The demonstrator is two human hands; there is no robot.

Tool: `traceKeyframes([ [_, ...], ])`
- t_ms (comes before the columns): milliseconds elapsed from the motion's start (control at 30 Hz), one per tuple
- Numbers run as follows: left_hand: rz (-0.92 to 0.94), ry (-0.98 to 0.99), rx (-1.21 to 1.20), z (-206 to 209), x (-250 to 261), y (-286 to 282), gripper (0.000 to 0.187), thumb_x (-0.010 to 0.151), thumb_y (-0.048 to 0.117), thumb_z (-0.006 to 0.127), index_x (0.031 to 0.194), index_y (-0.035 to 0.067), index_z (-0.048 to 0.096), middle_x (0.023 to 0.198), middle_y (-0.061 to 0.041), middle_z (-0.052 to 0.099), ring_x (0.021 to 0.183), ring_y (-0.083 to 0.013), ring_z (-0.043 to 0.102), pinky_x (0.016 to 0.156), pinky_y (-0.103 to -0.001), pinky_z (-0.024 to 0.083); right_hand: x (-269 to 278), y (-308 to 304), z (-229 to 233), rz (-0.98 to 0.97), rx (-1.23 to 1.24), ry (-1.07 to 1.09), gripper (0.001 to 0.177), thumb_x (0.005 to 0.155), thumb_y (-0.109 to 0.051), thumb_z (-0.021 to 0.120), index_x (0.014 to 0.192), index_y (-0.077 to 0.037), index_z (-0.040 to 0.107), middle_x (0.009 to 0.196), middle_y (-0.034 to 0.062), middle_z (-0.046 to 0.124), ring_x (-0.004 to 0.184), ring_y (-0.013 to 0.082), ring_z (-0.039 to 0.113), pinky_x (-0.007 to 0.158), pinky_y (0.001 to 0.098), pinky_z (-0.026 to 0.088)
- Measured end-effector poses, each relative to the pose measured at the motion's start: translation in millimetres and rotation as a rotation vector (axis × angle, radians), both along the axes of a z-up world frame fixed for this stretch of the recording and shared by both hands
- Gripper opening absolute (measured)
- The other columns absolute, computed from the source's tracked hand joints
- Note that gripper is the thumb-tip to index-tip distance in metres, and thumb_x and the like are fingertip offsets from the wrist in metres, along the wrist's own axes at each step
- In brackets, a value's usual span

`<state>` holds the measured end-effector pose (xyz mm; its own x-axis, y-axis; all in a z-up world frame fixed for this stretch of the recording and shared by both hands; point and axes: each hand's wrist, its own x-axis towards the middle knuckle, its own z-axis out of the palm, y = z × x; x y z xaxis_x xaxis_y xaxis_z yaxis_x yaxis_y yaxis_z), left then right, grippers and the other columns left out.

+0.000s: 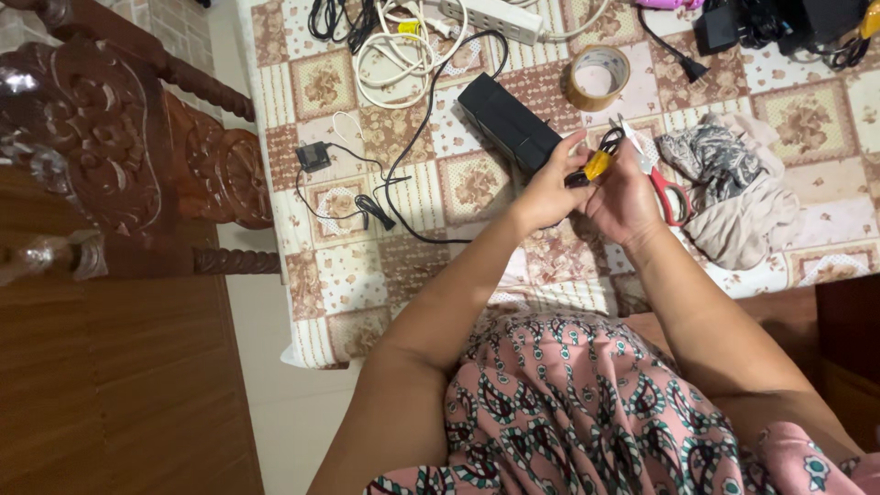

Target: The person wipes a black power adapter with a cloth, then wraps its cable with yellow tape and secures it. They use scissors to cut the tape and continue wrapping the adapter body.

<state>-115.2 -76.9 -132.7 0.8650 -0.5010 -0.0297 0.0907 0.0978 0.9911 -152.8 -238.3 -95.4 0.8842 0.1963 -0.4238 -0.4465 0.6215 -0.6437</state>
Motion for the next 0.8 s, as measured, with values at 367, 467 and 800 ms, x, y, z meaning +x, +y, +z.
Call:
traceKeyframes([
  [367,0.053,-0.352,0.835,88,-22,36,0.062,0.098,0.021,0.072,0.157,0.021,0.051,0.115,-0.022,0.079,0.098,-0.0459,0.078,0.090,-0.054,0.060,15,12,-49,-0.272,-0.638,0.094,0.019,0.114,-0.021,0.068,0.115,-0.002,0.071,0.095,0.0080,0.076,0.074,0.0182,0.069,0.064,0.0371,0.056],
  [467,0.249,-0.325,0.772,81,0,83,0.039,0.101,0.018,0.068,0.140,0.020,0.070,0.114,-0.015,0.084,0.100,-0.0362,0.082,0.091,-0.047,0.063,37,-9,-65,-0.322,-0.477,0.022,0.020,0.114,-0.017,0.067,0.110,0.002,0.072,0.097,0.0103,0.079,0.080,0.0213,0.077,0.072,0.0361,0.067],
  [800,0.609,-0.075,1.203,2,59,238,0.084,0.087,0.017,0.083,0.158,0.001,0.041,0.149,-0.027,0.050,0.141,-0.0446,0.047,0.118,-0.054,0.037,91,-91,-76,-0.358,-0.941,0.049,0.029,0.118,-0.030,0.069,0.121,0.000,0.070,0.101,0.0044,0.074,0.079,0.0162,0.069,0.064,0.0350,0.056],
])
